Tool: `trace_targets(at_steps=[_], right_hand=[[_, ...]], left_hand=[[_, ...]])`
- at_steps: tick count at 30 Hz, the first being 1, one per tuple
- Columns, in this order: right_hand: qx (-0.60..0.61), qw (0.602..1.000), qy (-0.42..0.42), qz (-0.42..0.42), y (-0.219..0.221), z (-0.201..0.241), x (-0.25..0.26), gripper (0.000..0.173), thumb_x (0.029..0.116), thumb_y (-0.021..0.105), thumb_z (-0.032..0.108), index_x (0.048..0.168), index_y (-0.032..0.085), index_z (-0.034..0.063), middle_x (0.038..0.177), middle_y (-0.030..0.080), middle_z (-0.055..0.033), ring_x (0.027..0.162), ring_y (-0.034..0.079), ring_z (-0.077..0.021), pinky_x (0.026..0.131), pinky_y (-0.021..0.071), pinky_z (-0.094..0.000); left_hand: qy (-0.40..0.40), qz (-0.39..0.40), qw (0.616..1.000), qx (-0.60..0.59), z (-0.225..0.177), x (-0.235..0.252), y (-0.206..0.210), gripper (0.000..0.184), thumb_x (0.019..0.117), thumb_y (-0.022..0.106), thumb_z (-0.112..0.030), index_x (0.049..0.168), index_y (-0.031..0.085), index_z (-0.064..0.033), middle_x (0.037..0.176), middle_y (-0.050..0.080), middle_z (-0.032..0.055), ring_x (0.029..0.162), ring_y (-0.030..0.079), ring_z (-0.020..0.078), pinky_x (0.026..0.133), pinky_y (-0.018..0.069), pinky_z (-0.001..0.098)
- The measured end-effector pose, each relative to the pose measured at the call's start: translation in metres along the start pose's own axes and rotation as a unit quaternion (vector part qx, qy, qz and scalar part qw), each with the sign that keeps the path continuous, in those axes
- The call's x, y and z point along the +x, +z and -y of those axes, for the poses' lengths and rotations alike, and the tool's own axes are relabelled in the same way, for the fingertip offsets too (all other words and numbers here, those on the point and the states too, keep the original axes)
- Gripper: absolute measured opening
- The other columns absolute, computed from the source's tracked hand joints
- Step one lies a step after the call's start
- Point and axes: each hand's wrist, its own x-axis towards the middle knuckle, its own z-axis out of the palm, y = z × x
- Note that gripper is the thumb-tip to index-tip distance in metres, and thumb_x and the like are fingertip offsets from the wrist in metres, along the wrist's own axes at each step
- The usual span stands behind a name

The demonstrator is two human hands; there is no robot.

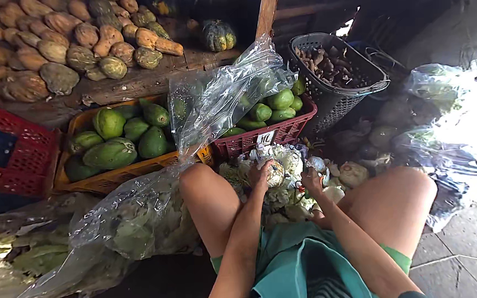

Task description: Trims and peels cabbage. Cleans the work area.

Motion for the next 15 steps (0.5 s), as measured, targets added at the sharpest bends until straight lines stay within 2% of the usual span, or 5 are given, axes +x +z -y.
trace_targets(at_steps=[4,8,11,13,15], right_hand=[[-0.055,0.998,-0.033,0.027,0.013,-0.013,-0.016,0.044,0.1085,0.045,0.016,0.148,0.041,-0.0030,0.118,0.066,-0.0284,0.106,0.068,-0.0415,0.094,0.0528,-0.0565],[-0.136,0.989,-0.033,0.049,0.030,-0.018,-0.029,0.044,0.1104,0.042,0.024,0.146,0.043,-0.0022,0.129,0.063,-0.0275,0.116,0.066,-0.0415,0.099,0.0517,-0.0559],[-0.191,0.979,-0.030,0.059,0.045,-0.033,-0.027,0.044,0.1103,0.038,0.023,0.146,0.042,-0.0027,0.136,0.059,-0.0269,0.117,0.066,-0.0408,0.097,0.0536,-0.0541],[-0.225,0.970,-0.041,0.079,0.049,-0.037,-0.028,0.047,0.1095,0.033,0.021,0.150,0.041,-0.0028,0.139,0.058,-0.0264,0.118,0.066,-0.0398,0.098,0.0537,-0.0537],[-0.234,0.964,-0.048,0.114,0.042,-0.028,-0.034,0.047,0.1106,0.030,0.022,0.150,0.040,-0.0020,0.141,0.058,-0.0245,0.125,0.063,-0.0373,0.102,0.0502,-0.0518]], left_hand=[[-0.007,-0.018,0.997,0.074,0.012,0.000,0.015,0.066,0.0927,0.075,-0.037,0.139,0.053,0.0056,0.142,0.053,0.0276,0.136,0.048,0.0377,0.113,0.0393,0.0533],[-0.037,-0.019,0.988,0.147,0.013,0.005,0.020,0.070,0.0909,0.076,-0.039,0.139,0.053,0.0058,0.143,0.053,0.0253,0.136,0.049,0.0347,0.114,0.0390,0.0492],[0.003,-0.091,0.982,0.163,0.055,0.033,0.029,0.078,0.0831,0.080,-0.049,0.132,0.057,0.0068,0.133,0.059,0.0275,0.126,0.057,0.0377,0.106,0.0468,0.0507],[-0.040,-0.055,0.981,0.181,0.040,0.023,0.029,0.079,0.0911,0.073,-0.049,0.141,0.049,0.0074,0.142,0.053,0.0280,0.135,0.050,0.0382,0.113,0.0405,0.0511],[-0.061,-0.073,0.972,0.216,0.038,0.026,0.035,0.079,0.0956,0.065,-0.053,0.145,0.047,0.0057,0.147,0.049,0.0275,0.139,0.046,0.0388,0.116,0.0371,0.0533]])
